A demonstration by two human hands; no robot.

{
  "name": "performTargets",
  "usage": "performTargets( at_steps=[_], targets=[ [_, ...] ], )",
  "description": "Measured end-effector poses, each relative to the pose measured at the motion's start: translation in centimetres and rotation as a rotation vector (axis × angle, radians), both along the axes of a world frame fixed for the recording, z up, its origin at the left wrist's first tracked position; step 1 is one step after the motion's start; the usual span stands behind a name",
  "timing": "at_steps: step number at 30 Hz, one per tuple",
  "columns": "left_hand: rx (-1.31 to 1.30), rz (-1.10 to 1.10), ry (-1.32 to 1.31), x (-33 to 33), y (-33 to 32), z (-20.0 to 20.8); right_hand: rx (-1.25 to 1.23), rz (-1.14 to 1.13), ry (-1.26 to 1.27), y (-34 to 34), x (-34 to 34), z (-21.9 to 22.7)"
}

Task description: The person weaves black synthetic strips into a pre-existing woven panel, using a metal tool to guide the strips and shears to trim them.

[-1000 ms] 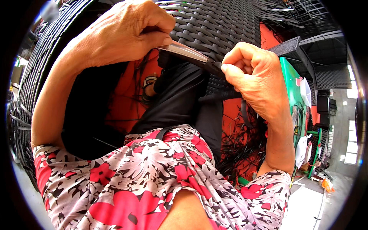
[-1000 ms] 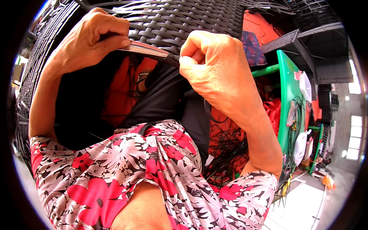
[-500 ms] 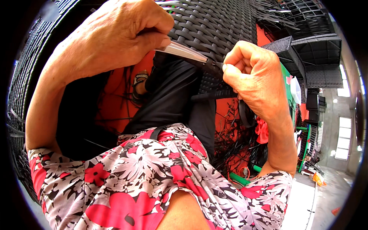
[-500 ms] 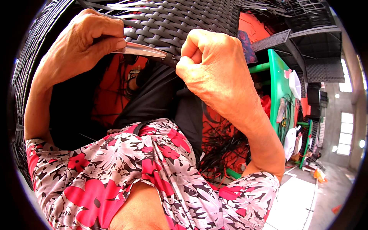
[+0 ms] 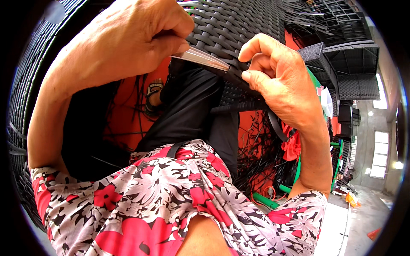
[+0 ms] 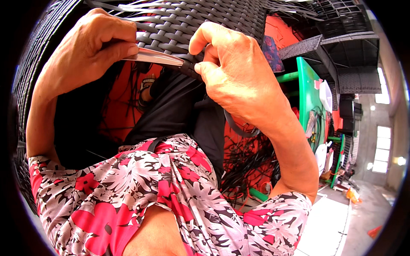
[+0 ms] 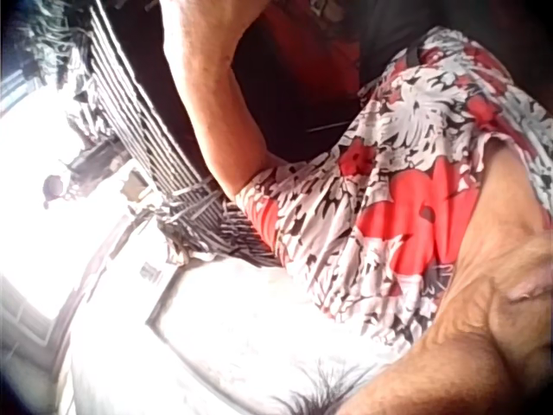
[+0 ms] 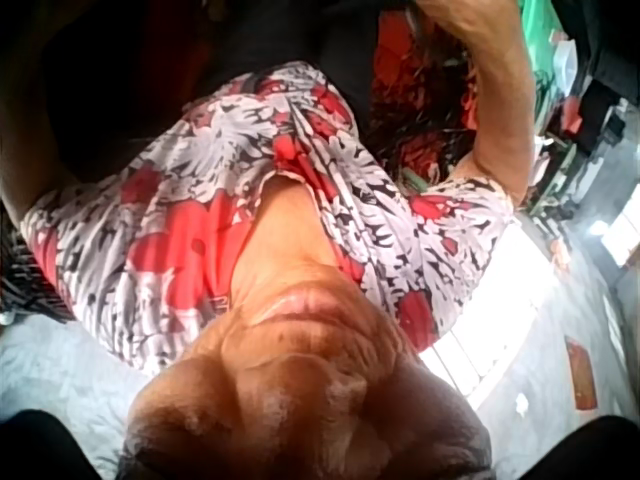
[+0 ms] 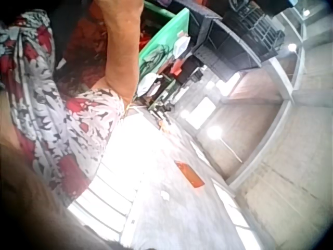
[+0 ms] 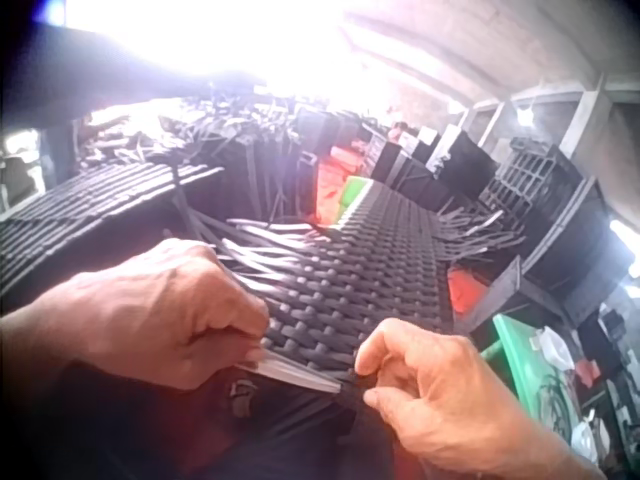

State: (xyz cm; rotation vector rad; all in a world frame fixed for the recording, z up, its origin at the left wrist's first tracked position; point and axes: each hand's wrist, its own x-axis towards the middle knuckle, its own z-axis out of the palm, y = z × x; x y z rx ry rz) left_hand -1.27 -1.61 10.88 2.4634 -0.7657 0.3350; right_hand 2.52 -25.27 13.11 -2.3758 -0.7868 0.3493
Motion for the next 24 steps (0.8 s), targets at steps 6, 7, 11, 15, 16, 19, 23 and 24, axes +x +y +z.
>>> performTargets(
  at_steps=[6, 7, 11, 15, 16, 19, 23, 24],
  targets=[
    [-0.04, 0.033, 0.06, 0.1, 0.5, -0.1, 0.003, 0.003, -0.052, 0.6, 0.2, -0.1],
    [-0.034, 0.03, 0.053, 0.1, 0.6, -0.1, 0.02, 0.014, -0.083, 0.7, 0.3, -0.4],
    [-0.017, 0.052, 0.051, 0.3, 0.6, -0.2, 0.047, 0.078, -0.252, 1.0, 0.3, -1.1],
    [-0.059, 0.073, 0.044, 0.6, 0.7, -0.7, 0.077, 0.102, -0.358, 1.4, 0.3, -1.7],
    [-0.11, 0.068, 0.096, 0.8, 0.7, -1.0, 0.069, 0.093, -0.348, 1.3, 0.3, -1.5],
    [-0.104, 0.083, 0.19, 1.0, 0.7, -0.7, 0.087, 0.11, -0.446, 0.8, 0.4, -1.5],
    [0.097, 0.121, 0.054, 0.7, 0.8, 0.2, 0.127, 0.096, -0.696, -0.5, 0.2, -2.7],
    [0.187, 0.134, 0.001, 0.5, 1.0, 0.5, 0.113, 0.053, -0.703, -0.8, 0.1, -2.7]
  ],
)
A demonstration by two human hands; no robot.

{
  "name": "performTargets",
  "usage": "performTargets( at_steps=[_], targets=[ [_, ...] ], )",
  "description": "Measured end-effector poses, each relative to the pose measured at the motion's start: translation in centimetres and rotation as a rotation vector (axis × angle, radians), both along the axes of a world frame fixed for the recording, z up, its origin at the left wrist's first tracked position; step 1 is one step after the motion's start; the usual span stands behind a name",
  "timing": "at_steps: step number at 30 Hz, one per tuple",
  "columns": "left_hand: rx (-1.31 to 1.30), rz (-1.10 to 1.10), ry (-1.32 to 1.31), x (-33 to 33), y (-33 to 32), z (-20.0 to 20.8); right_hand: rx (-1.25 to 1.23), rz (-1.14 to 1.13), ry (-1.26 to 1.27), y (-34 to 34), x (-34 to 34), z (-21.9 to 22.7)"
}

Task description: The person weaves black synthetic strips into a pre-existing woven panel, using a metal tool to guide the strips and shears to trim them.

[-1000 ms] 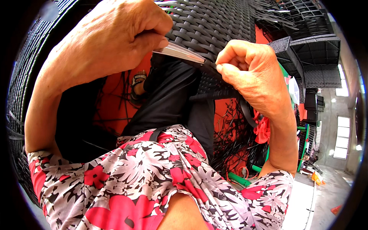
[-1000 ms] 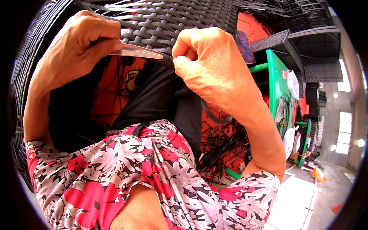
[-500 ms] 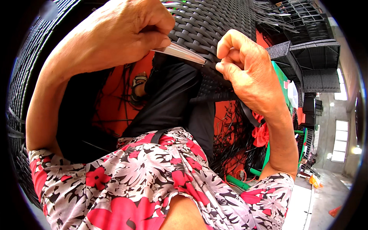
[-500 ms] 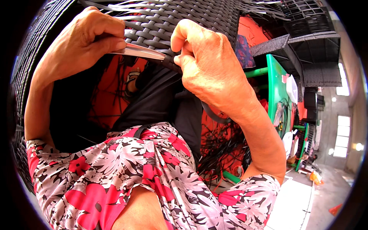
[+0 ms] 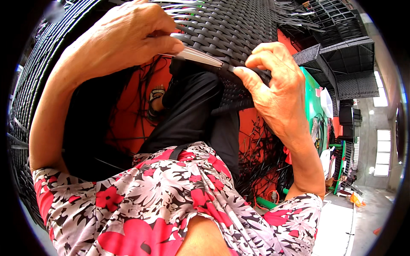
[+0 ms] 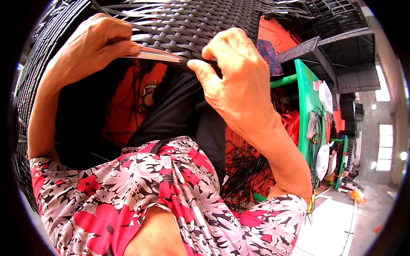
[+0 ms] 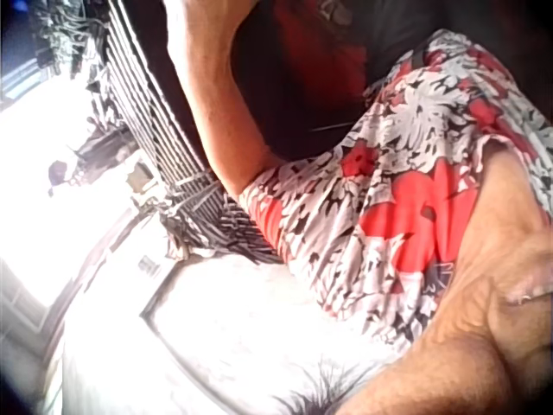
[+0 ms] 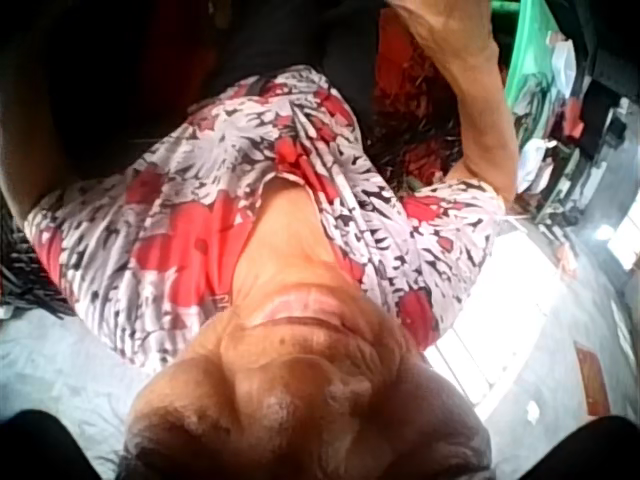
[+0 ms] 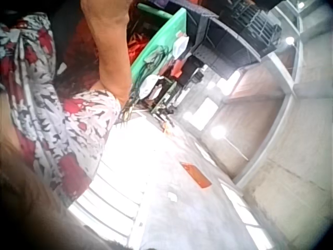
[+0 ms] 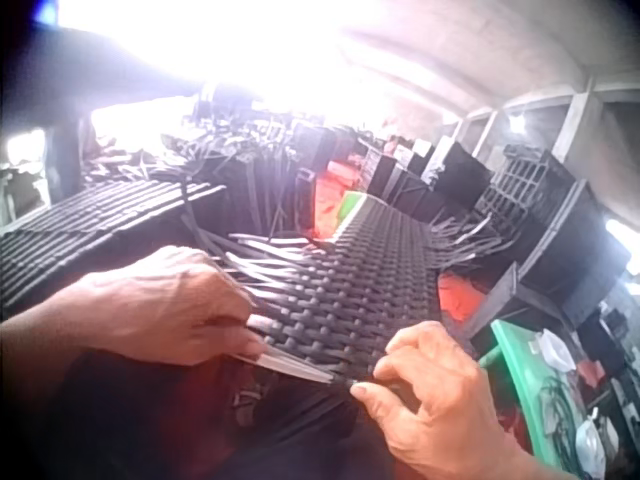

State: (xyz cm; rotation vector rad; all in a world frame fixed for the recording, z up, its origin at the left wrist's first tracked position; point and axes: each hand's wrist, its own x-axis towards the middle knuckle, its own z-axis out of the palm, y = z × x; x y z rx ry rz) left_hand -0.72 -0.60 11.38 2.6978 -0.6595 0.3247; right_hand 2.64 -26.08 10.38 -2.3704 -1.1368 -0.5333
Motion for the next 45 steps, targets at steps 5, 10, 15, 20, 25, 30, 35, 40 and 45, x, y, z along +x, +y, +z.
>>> performTargets(
  at_steps=[5, 10, 15, 20, 25, 30, 35, 40, 45],
  targets=[
    [-0.036, 0.063, 0.134, -0.8, 0.8, -0.1, 0.02, 0.036, 0.194, -0.9, 0.3, -0.5],
    [-0.256, 0.026, 0.08, -0.3, 2.7, -2.6, -0.005, 0.061, 0.271, -0.6, 0.3, -0.2],
    [-0.398, 0.028, 0.157, -0.2, 3.8, -3.7, -0.041, 0.043, 0.337, -0.2, 0.6, 0.0],
    [-0.411, 0.027, 0.109, -0.2, 3.5, -3.9, -0.053, 0.041, 0.275, 0.3, 0.7, -0.3],
    [-0.244, 0.067, 0.185, 0.4, 2.4, -1.8, -0.081, 0.059, 0.144, 1.1, 0.8, -0.5],
    [-0.182, 0.041, 0.221, -0.2, 2.1, 0.1, -0.048, -0.028, 0.058, 0.7, 0.2, 1.0],
    [-0.111, 0.177, 0.143, -1.1, 7.0, 1.3, 0.014, 0.232, 0.031, 0.4, 1.6, 0.2],
    [-0.191, 0.232, 0.097, -2.8, 8.2, 0.4, -0.065, 0.278, 0.066, 0.5, 1.0, -0.7],
    [-0.196, 0.26, 0.153, -3.3, 7.8, -0.6, -0.077, 0.333, -0.047, 0.8, 1.4, -0.8]
  ],
)
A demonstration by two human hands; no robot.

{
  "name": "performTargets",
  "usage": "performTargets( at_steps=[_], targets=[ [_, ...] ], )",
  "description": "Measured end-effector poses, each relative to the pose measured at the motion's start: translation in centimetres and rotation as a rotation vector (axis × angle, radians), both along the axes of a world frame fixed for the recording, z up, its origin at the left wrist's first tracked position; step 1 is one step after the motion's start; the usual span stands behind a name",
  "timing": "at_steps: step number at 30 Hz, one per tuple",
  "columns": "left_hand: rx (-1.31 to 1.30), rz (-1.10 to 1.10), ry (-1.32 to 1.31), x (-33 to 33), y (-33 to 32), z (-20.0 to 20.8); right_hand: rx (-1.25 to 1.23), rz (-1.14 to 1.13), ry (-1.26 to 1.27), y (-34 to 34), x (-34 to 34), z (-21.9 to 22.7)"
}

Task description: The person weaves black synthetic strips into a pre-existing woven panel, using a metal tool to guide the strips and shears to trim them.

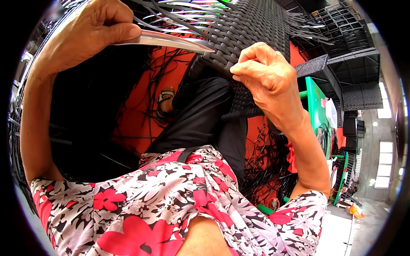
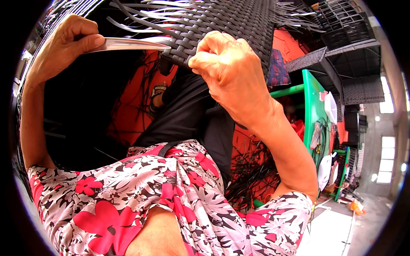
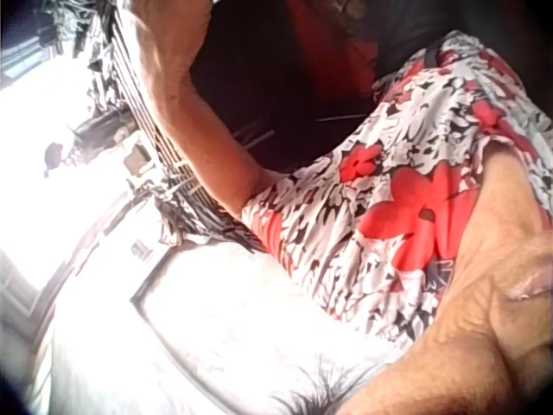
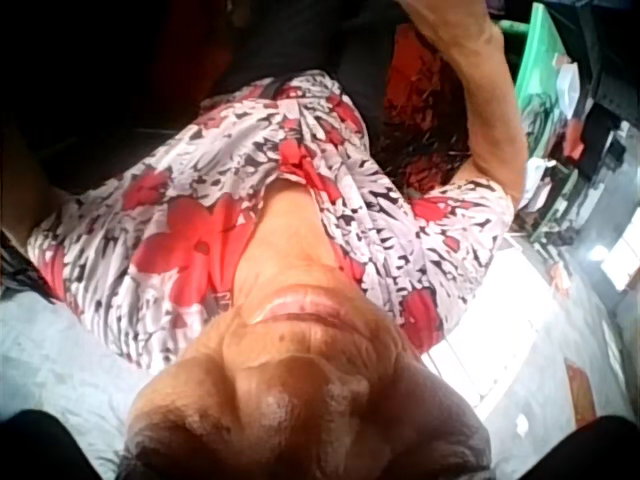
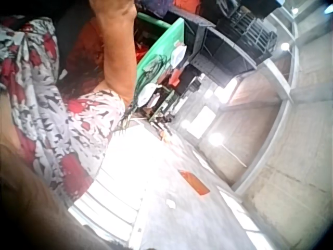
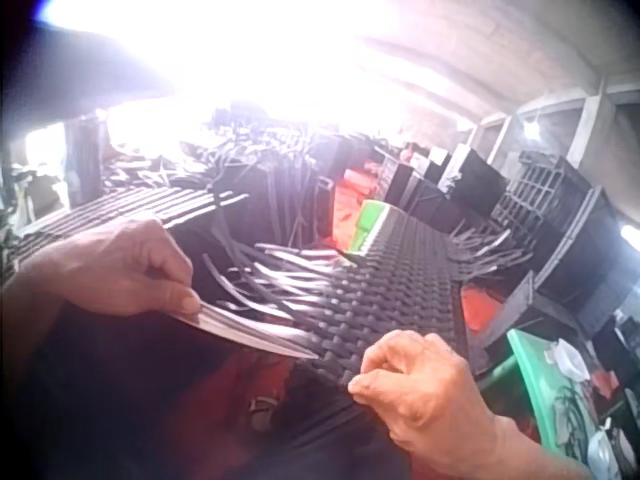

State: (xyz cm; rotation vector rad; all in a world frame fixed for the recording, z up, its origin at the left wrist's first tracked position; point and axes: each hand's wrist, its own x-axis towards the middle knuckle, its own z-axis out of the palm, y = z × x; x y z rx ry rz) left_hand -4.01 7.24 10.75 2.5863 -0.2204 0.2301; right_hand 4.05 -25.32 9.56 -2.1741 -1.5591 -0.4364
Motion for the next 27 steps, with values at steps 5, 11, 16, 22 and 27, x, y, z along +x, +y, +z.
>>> performTargets(
  at_steps=[5, 11, 16, 22, 27],
  targets=[
    [-0.032, 0.041, 0.023, -0.9, -0.5, -0.2, 0.115, 0.108, -0.009, 2.5, -0.7, 5.2],
    [0.015, -0.01, -0.029, -1.0, -2.5, 1.1, 0.417, 0.047, 0.837, 1.9, 0.0, 4.4],
    [0.125, -0.049, -0.145, -1.0, -3.0, 1.1, 0.483, 0.082, 0.731, 1.2, 1.3, 2.7],
    [0.208, -0.005, -0.101, -1.4, -4.1, 1.9, 0.627, 0.221, 1.108, 1.2, 0.2, 2.2],
    [0.296, 0.075, -0.167, -1.7, -4.5, 1.3, 0.715, 0.252, 1.127, 1.2, 0.7, 0.8]
  ],
)
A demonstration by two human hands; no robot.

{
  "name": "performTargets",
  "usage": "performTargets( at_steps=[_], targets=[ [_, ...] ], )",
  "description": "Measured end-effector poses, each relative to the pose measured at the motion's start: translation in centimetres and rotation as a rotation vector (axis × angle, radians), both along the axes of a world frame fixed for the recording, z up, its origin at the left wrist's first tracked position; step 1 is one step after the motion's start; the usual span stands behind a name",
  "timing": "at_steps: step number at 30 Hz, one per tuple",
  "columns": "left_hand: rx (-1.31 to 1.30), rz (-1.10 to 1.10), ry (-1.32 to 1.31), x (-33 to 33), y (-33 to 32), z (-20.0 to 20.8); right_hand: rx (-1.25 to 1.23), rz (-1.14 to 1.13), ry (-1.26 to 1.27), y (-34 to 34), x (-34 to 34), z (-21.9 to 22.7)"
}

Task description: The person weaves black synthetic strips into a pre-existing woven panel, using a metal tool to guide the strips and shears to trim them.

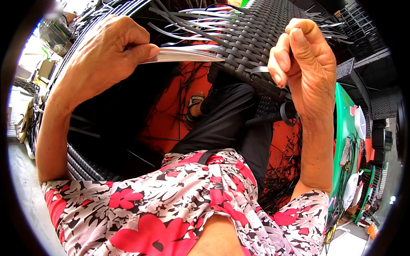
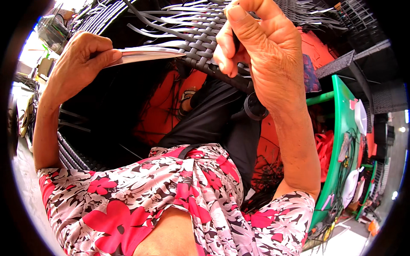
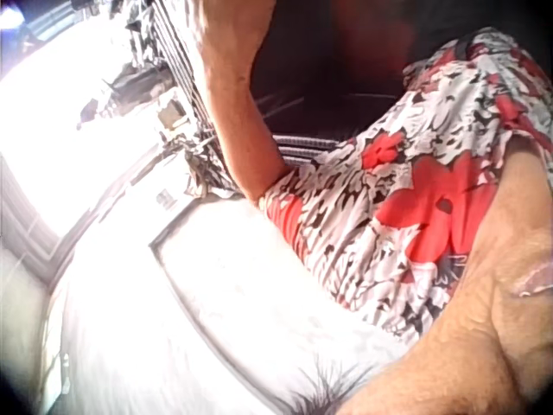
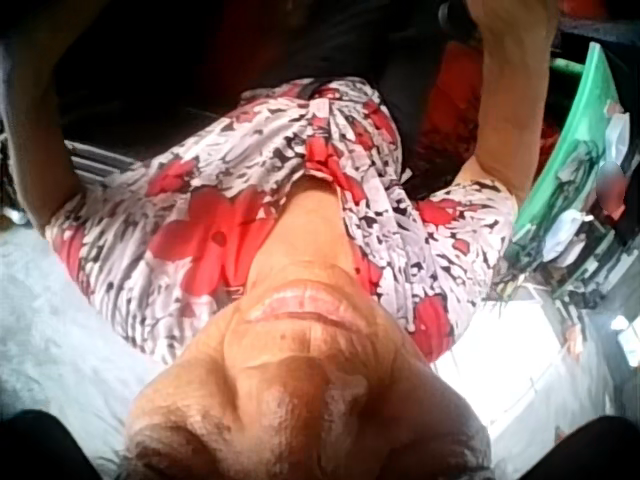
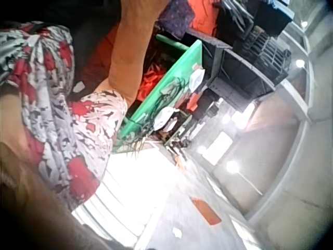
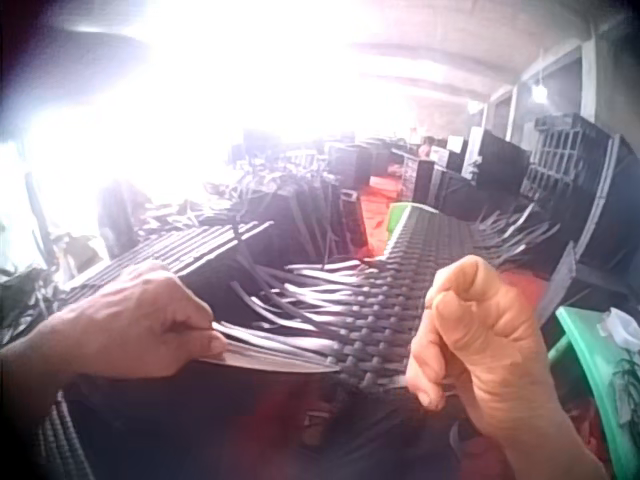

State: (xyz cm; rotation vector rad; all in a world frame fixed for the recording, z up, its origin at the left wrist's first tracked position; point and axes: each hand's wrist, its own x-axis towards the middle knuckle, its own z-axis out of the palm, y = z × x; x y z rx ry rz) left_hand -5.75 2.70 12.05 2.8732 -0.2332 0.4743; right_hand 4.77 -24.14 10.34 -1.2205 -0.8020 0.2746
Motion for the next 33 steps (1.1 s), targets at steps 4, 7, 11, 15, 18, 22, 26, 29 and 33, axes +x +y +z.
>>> performTargets(
  at_steps=[4, 7, 11, 15, 18, 22, 26, 29, 33],
  targets=[
    [0.184, 0.11, -0.05, -1.6, -2.1, 2.2, 0.047, -0.018, 0.03, -0.5, 0.1, -0.8],
    [0.25, 0.113, 0.009, -1.4, -2.3, 2.7, 0.044, -0.054, 0.072, -0.6, 0.2, -1.6],
    [0.275, 0.152, 0.053, -1.5, -2.9, 3.4, 0.09, -0.008, 0.097, -0.9, 0.6, -2.4],
    [0.351, 0.115, -0.092, -2.1, -3.1, 2.4, 0.156, 0.081, 0.157, -0.7, 0.1, -2.5],
    [0.413, 0.115, -0.085, -2.2, -3.4, 2.2, 0.136, 0.028, 0.104, -0.4, -0.2, -2.6],
    [0.399, 0.123, -0.093, -2.3, -3.4, 1.8, 0.112, -0.016, 0.056, 0.4, -0.8, -2.5],
    [0.347, 0.265, -0.057, -1.9, -3.7, 1.4, 0.129, -0.007, 0.075, 0.6, -0.6, -2.5],
    [0.401, 0.33, 0.008, -1.5, -4.1, 1.9, 0.135, -0.008, 0.08, 0.6, -0.6, -2.6],
    [0.378, -0.118, -0.187, 0.9, -0.8, 1.9, 0.122, 0.002, 0.008, 0.2, -0.1, -3.0]
  ],
)
